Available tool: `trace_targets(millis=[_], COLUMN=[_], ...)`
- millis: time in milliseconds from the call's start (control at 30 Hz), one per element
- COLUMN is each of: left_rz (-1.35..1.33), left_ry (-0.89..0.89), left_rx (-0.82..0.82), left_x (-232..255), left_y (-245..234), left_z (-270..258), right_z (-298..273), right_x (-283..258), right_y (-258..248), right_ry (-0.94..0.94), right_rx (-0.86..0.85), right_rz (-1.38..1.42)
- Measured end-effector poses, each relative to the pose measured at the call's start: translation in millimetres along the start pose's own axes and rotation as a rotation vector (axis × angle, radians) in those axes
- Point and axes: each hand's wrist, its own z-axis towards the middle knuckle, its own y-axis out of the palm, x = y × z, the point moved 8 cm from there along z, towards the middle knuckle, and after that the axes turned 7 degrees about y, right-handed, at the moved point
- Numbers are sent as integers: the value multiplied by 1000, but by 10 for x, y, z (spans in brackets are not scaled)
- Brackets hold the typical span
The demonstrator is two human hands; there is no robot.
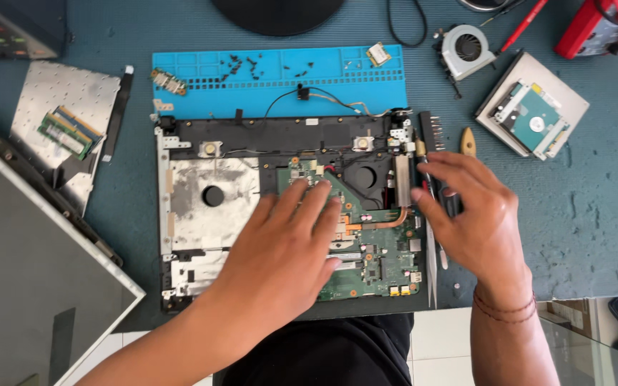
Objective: The person works on a disassembled laptop on a blue mat, handling the motherboard, a cooling fan, and a copper heat pipe. They connect a ribbon cable, position the fan over the motherboard, and then remove the fan and heat pipe.
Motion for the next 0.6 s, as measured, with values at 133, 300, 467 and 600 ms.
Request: trace_targets(millis=[133,300,467,600], left_rz=[1,10,26,-200], left_ry=[33,44,43,-5], left_rx=[10,106,115,103], left_x=[85,122,94,-69], left_y=[195,281,305,272], left_z=[365,717,898,982], right_z=[100,153,167,181], right_x=[178,324,472,431], right_y=[-24,149,68,61], right_ry=[98,125,152,76], right_rx=[72,47,197,165], right_rz=[-1,98,85,131])
